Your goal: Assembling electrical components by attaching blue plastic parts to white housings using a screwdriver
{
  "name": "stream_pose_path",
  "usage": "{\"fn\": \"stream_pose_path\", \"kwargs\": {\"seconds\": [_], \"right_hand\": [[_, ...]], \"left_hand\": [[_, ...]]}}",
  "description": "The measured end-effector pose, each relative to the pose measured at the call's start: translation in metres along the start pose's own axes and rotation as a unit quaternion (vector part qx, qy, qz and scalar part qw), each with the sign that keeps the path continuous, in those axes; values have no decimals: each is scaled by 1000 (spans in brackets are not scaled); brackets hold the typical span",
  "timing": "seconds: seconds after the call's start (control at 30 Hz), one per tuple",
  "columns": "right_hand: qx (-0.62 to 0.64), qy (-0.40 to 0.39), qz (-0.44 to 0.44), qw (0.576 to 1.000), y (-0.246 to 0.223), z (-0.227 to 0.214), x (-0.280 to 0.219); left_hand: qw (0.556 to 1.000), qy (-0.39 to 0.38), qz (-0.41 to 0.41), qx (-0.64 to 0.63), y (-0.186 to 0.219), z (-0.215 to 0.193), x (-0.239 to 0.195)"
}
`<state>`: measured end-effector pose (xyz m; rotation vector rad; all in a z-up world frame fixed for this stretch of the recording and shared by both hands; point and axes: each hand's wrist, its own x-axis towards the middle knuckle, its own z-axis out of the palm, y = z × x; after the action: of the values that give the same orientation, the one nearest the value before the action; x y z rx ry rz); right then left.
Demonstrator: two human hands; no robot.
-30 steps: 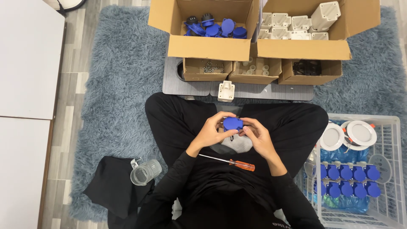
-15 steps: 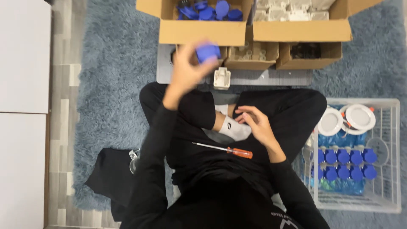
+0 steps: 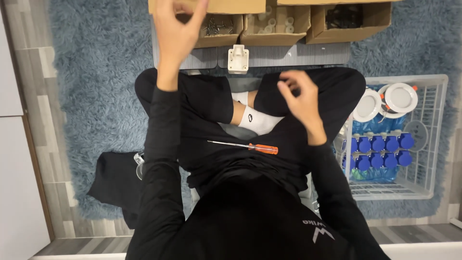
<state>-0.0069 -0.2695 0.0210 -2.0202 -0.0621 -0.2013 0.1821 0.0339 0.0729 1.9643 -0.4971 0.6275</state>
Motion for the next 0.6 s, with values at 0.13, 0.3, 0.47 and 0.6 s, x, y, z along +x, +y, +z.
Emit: {"fn": "stream_pose_path", "kwargs": {"seconds": [0.13,0.3,0.47,0.6], "right_hand": [[-156,22,-75,985,27,0,25],[-308,30,-93,946,46,13,39],[-310,37,-147,938,41,21,41],[-265,31,-171,948,39,29,42]], "left_hand": [[994,-58,-26,-86,29,-7,-26],[983,-131,-74,-103,30,1,-68],[976,-162,-121,-80,14,19,-101],[970,-176,-148,-76,0,36,-126]]}}
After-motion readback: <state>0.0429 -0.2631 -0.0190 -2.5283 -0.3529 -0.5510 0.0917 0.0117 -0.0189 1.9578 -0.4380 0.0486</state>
